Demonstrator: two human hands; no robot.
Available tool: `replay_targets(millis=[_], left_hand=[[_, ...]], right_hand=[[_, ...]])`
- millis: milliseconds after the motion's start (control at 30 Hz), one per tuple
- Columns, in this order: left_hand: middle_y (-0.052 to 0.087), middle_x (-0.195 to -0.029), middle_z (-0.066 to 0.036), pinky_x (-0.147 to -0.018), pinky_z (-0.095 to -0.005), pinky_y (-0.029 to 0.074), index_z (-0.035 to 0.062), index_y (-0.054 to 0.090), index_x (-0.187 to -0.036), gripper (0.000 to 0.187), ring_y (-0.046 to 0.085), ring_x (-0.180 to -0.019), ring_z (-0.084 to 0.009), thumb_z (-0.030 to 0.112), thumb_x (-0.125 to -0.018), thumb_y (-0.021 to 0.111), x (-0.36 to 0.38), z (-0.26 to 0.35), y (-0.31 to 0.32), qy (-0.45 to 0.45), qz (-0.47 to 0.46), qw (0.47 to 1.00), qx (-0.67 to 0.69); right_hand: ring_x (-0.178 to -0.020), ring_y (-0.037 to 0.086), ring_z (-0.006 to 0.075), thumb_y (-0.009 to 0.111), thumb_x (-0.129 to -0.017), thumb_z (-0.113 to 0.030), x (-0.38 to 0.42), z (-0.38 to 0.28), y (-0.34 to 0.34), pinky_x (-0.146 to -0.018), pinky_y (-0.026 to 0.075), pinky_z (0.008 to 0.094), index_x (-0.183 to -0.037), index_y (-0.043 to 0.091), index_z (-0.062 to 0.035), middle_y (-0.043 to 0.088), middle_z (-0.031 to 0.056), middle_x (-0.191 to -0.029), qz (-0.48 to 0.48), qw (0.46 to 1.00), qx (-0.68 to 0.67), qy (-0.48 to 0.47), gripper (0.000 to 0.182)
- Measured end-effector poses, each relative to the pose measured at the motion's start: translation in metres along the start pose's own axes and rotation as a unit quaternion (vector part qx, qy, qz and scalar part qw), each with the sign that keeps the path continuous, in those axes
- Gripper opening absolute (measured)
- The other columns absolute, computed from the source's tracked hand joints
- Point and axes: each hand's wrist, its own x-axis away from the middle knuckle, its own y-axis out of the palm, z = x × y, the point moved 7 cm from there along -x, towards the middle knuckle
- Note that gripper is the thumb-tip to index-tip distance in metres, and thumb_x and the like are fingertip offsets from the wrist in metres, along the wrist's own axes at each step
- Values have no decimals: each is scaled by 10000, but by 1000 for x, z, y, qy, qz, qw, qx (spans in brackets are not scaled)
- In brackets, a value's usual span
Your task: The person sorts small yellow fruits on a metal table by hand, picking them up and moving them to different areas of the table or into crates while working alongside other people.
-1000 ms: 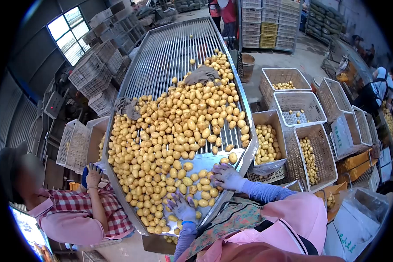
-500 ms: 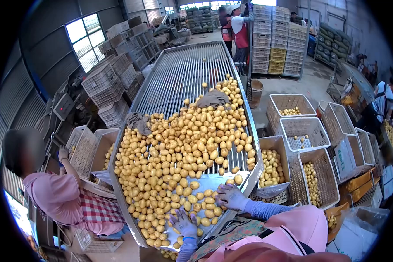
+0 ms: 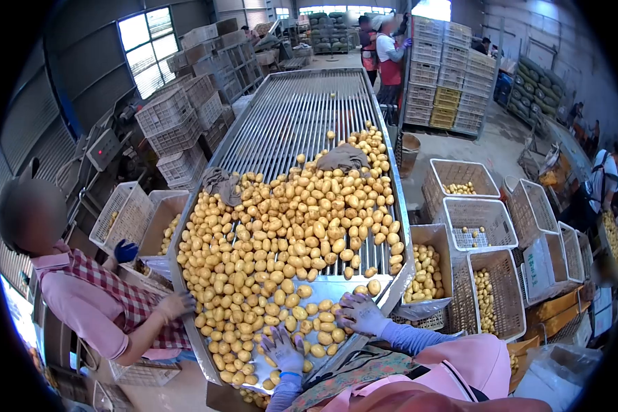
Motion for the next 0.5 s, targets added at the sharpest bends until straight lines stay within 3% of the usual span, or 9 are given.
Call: replay_targets(millis=[200,300,400,500], left_hand=[[437,-1507,-227,-1165,-676,163,48,521,-1419,657,257,-1410,-566,469,-916,563,0,-1,-3,5,7,1000,5],[425,-1514,-224,-1164,-675,167,54,516,-1425,652,260,-1407,-567,467,-922,557,0,1,-5,9,10,1000,6],[410,-1525,-217,-1164,-674,164,60,513,-1430,649,258,-1407,-565,469,-928,550,1,0,-5,8,4,1000,3],[405,-1532,-208,-1165,-672,163,61,513,-1431,649,259,-1407,-562,473,-931,545,2,1,-5,10,4,1000,-4]], right_hand=[[-1336,477,256,626,-897,-375,-3,-1,1,-1105,374,473,-1177,703,-195,611,40,-1297,14,1000,1,-11,342],[-1357,454,247,607,-921,-388,-3,-2,-1,-1112,346,502,-1214,693,-224,584,21,-1364,-9,1000,11,-12,347],[-1336,472,253,629,-895,-377,-4,-8,-11,-1103,375,471,-1171,706,-192,610,42,-1299,-11,1000,6,-1,340],[-1371,445,248,616,-917,-401,-3,-2,-3,-1125,325,521,-1210,694,-230,605,21,-1337,-6,1000,-5,3,348]])
